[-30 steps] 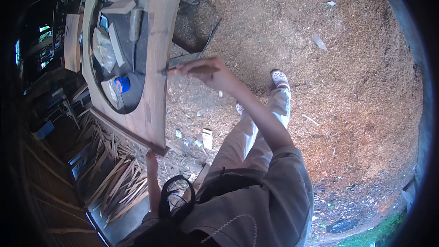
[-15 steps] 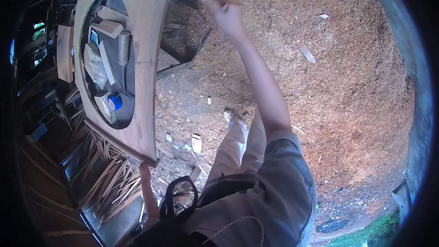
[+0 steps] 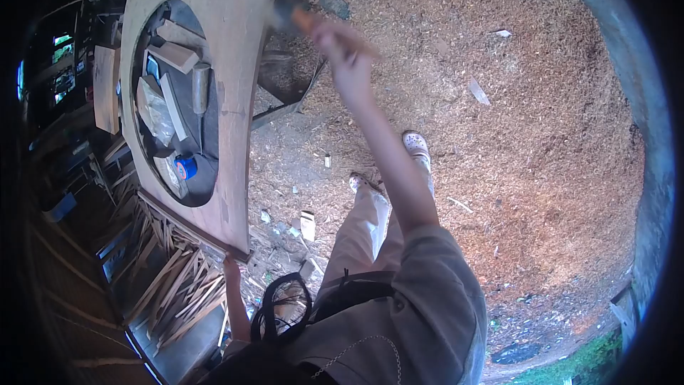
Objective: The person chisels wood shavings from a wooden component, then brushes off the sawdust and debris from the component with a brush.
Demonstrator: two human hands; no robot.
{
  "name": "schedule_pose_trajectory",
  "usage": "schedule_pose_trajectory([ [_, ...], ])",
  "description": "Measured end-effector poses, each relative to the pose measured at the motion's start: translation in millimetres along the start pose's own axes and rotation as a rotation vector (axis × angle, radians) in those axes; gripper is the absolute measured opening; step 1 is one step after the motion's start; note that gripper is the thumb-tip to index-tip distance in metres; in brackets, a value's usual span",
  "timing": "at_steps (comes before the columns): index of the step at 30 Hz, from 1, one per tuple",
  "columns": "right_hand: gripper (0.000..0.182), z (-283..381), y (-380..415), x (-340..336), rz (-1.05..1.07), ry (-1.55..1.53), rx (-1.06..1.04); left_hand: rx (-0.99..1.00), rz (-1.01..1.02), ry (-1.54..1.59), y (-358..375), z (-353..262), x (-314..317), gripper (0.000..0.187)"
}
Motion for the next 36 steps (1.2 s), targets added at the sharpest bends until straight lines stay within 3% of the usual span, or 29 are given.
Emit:
schedule_pose_trajectory([
  [1, 0.020, 14.5, -24.1, -1.5, -0.080, -0.047, -0.101, 0.000, 0.002, 0.005, -3.6, 5.9, 0.4, 0.060],
  [4, 0.021, 10.7, -49.8, 9.6, -0.120, -0.030, -0.101, 0.008, -0.019, 0.030, -3.2, 9.2, 1.4, 0.059],
  [9, 0.016, -17.3, 53.8, 23.8, 0.075, -0.026, 0.195, 0.069, -0.034, 0.050, -12.2, 14.4, 4.8, 0.058],
  [11, 0.016, -17.0, 61.8, 23.0, 0.151, -0.079, 0.235, -0.063, 0.055, -0.006, -9.2, 16.0, 6.9, 0.058],
  [13, 0.022, -14.7, 36.1, 4.5, 0.029, 0.058, 0.243, -0.029, 0.022, 0.026, -11.4, 21.1, 7.4, 0.057],
  [15, 0.024, -1.0, -5.3, -5.4, -0.194, -0.232, 0.011, 0.010, -0.014, 0.065, -10.9, 20.8, 8.4, 0.057],
  [18, 0.025, -13.9, -6.3, 20.5, -0.152, -0.110, 0.042, -0.011, -0.024, 0.064, -2.2, 4.6, 4.9, 0.057],
  [20, 0.027, -16.1, 42.6, 29.4, -0.154, -0.051, 0.132, 0.161, -0.100, -0.053, 17.7, -37.3, -2.8, 0.058],
  [23, 0.017, -21.7, 144.1, 45.7, 0.059, 0.228, 0.362, 0.126, 0.013, 0.074, 5.5, -16.8, 6.2, 0.059],
  [24, 0.018, -39.5, 176.1, 51.5, 0.172, 0.091, 0.273, 0.091, 0.006, 0.033, 7.4, -17.5, 5.1, 0.060],
  [27, 0.014, -29.4, 180.9, 36.6, 0.113, 0.207, 0.263, 0.214, -0.108, -0.078, 28.2, -55.6, -5.3, 0.060],
  [29, 0.011, -21.9, 147.5, 18.5, -0.132, 0.158, 0.230, 0.188, -0.066, -0.021, 30.1, -55.9, -3.0, 0.060],
  [31, 0.010, -22.1, 138.2, 38.3, -0.155, 0.143, 0.207, 0.170, -0.029, 0.034, 28.8, -52.6, 1.3, 0.060],
  [34, 0.010, -22.2, 183.7, 71.7, -0.173, 0.149, 0.167, 0.223, -0.110, 0.187, 38.1, -67.5, -2.2, 0.058],
  [36, 0.011, -26.9, 242.5, 86.0, -0.083, 0.216, 0.164, 0.311, -0.075, 0.125, 56.8, -93.3, -12.6, 0.059],
])
Point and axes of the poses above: each hand's wrist, its own y-axis away from the middle knuckle, its own x-axis out of the palm, z = x × y, the point moved 8 cm from there along -y, towards the middle knuckle, and after that the axes turned 5 degrees about x, right-handed, at the moved point
